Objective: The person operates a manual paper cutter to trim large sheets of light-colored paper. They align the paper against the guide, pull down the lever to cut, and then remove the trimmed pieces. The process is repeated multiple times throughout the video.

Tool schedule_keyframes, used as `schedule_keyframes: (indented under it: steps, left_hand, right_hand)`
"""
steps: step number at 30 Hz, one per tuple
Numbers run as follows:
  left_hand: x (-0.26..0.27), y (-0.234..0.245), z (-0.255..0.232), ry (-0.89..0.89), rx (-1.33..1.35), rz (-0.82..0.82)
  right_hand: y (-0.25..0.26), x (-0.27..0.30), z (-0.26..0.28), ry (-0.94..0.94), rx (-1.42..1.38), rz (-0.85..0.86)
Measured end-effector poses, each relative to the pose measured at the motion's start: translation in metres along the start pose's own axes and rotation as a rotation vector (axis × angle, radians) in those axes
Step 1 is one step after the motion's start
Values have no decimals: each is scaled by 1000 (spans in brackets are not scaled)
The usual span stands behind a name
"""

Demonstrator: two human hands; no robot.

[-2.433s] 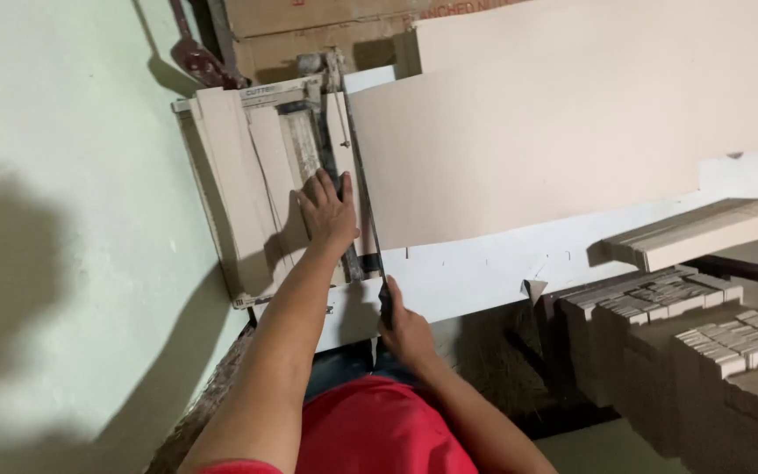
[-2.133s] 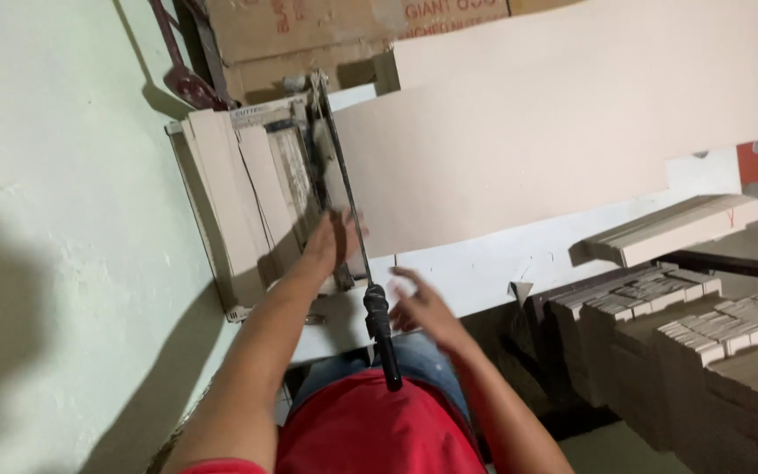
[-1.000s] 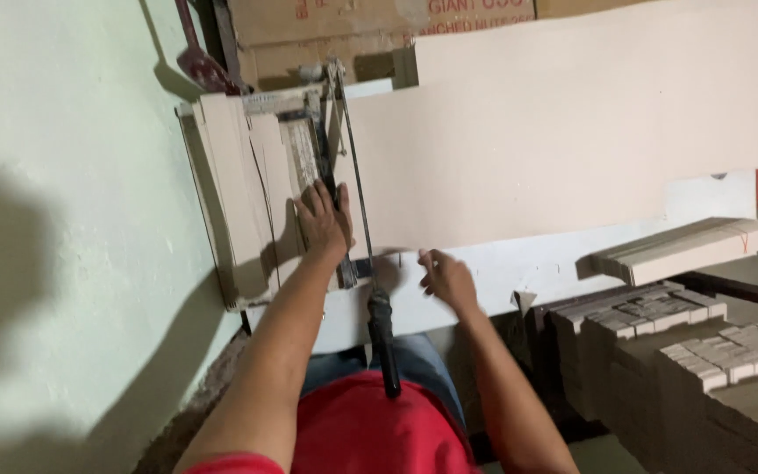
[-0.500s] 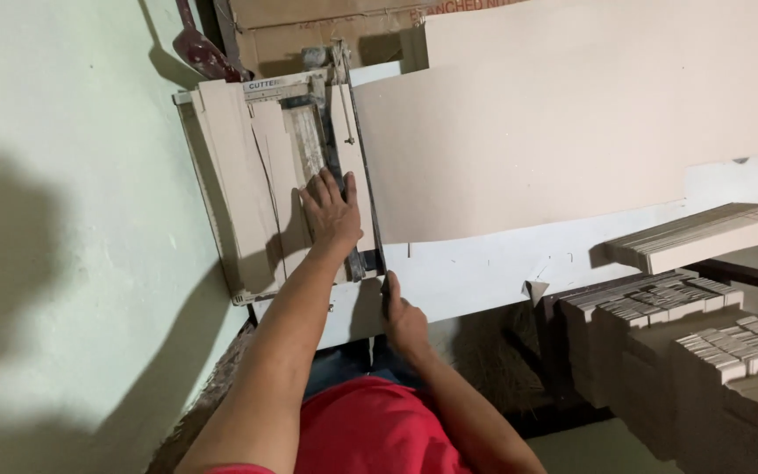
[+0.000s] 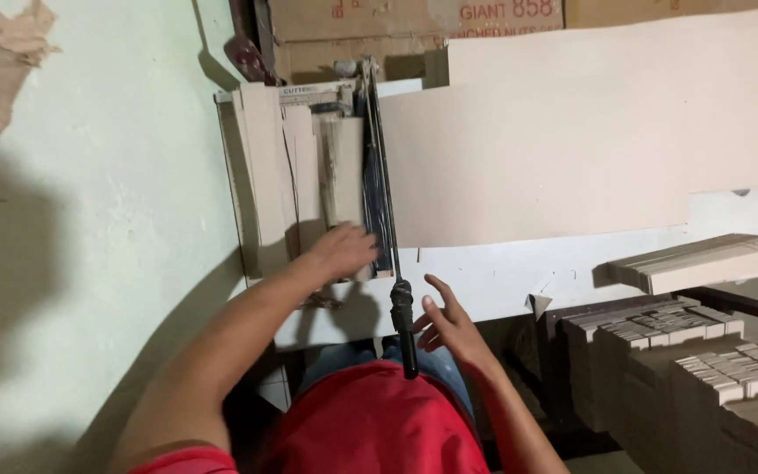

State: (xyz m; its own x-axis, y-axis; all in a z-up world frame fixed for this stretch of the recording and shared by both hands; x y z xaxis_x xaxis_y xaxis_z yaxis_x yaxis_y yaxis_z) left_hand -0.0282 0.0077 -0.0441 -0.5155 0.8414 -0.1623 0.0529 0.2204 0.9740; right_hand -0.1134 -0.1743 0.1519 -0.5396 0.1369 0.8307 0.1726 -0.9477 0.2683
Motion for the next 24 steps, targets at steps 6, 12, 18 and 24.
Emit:
schedule_keyframes:
  steps: [6,12,18,24]
  left_hand:
    - [59,13,48,163,-74,410]
    - [60,56,53,283,-147,456]
    - [37,90,53,436,-134,478]
    - [-7,93,49,645,-16,117]
  right_hand:
    - [13,-70,-55,-34,-98,-70]
    - [65,-166,-103,-210,-604,-409]
    - [95,-179,-85,-156,-940,-411]
    - [75,-192,-131,-114,-745,-379]
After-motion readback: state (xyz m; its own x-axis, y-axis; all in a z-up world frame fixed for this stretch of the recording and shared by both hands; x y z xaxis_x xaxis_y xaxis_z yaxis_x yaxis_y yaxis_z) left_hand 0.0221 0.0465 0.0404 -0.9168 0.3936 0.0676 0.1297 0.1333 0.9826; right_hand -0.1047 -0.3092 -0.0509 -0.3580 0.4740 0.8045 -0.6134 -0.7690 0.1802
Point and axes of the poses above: each hand's wrist, its own x-axis away from the middle knuckle, its own y-axis out of the back of the hand, z = x × y, the point moved 6 cm from there along -x, towards the middle knuckle, and after that the axes turned 15 degrees about -z, right-handed, at the moved point
